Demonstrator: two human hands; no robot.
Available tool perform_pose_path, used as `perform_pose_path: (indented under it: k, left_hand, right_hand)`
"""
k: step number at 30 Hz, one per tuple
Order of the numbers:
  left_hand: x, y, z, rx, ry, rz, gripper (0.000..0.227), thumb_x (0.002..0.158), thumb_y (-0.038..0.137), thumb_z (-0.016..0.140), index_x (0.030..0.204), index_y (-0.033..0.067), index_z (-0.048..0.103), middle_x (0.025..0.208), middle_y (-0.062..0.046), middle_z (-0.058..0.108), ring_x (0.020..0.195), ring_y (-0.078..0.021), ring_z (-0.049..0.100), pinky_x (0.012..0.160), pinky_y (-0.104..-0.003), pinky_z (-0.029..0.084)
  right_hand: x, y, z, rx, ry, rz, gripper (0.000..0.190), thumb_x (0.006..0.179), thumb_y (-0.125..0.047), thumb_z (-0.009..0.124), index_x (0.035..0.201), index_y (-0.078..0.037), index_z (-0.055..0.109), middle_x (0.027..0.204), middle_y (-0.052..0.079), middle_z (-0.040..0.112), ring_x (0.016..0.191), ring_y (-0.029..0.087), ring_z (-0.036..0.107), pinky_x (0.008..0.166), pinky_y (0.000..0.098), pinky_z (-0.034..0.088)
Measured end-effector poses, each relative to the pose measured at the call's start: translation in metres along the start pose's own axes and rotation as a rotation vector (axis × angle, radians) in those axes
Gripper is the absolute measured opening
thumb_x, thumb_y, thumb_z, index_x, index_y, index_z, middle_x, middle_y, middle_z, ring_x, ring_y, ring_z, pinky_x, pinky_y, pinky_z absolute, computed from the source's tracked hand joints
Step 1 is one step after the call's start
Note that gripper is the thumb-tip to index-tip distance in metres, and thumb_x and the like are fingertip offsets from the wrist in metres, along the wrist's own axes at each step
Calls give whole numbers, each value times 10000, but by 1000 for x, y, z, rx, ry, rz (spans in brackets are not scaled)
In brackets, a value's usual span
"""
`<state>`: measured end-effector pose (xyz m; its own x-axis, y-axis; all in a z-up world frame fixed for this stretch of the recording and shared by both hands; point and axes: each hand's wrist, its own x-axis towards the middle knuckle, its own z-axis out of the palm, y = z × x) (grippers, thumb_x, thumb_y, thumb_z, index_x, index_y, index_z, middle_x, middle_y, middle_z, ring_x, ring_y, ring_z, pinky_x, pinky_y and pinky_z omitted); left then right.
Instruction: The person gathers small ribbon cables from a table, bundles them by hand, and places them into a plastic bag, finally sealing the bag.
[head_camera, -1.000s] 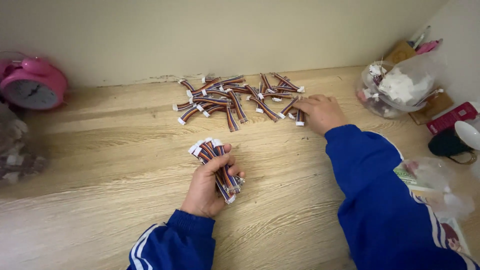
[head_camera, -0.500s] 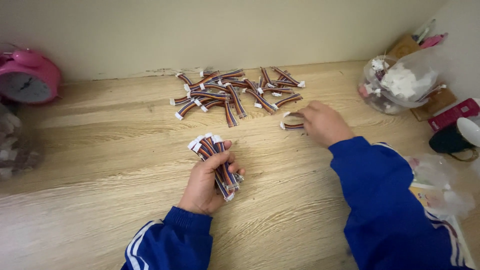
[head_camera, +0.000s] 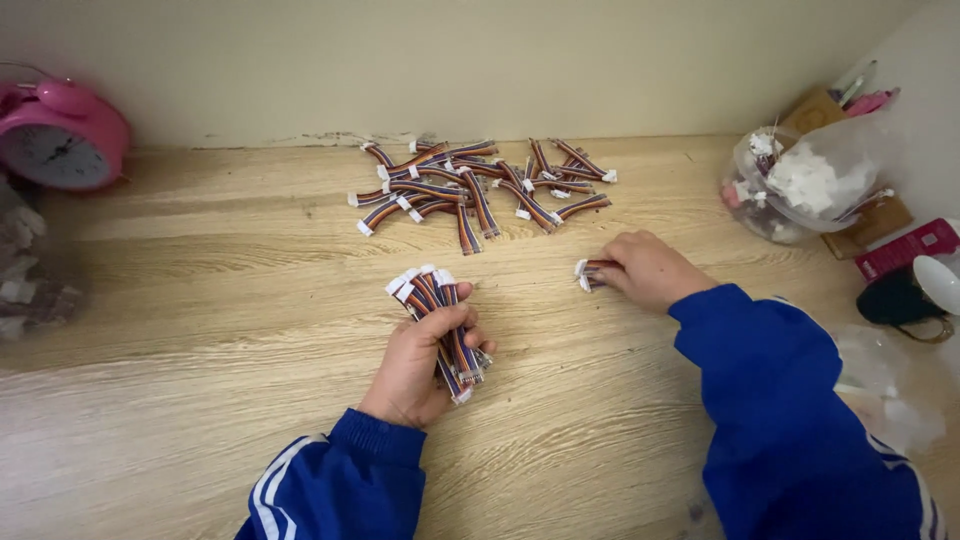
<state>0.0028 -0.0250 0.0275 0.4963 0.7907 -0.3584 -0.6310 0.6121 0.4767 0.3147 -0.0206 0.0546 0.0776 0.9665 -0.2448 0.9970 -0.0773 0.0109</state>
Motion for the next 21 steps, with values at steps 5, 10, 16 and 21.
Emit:
perform_pose_path:
  k: [5,10,16,21]
  left_hand:
    - [2,-2,-1,-8,21,2,335,838,26,608,1170,-16,601,757,-70,517,573,-139,537,618,-426,598]
    - [-1,1,3,11,22,2,322,838,25,600,1158,-4,597,747,-53,503,574,-124,527,617,-407,591]
    - [0,-3,2,20,30,4,324,825,15,617,1148,-8,609,734,-52,516,561,-128,535,598,-409,594]
    - [-2,1,4,17,56,-23,338,817,19,627,1154,-1,609,712,-40,524,549,-130,551,595,-380,583]
  right_hand:
    - [-20,-7,-13,180,-128,67,391,834,-412,702,1119,-148,656,1051,75,657,1128,272,580,998,386,478]
    - [-11,-3,-18,139,-197,121,345,885,-411,638,1099,-141,667,1032,100,690,1081,276,638,961,387,502]
    - [48,4,-18,63,292,22,256,954,-310,578,1126,-120,567,1068,154,647,1053,356,628,914,458,506]
    - [118,57,43,-206,446,-53,226,833,-308,642,1053,-262,621,1121,-11,532,1027,242,626,893,350,533]
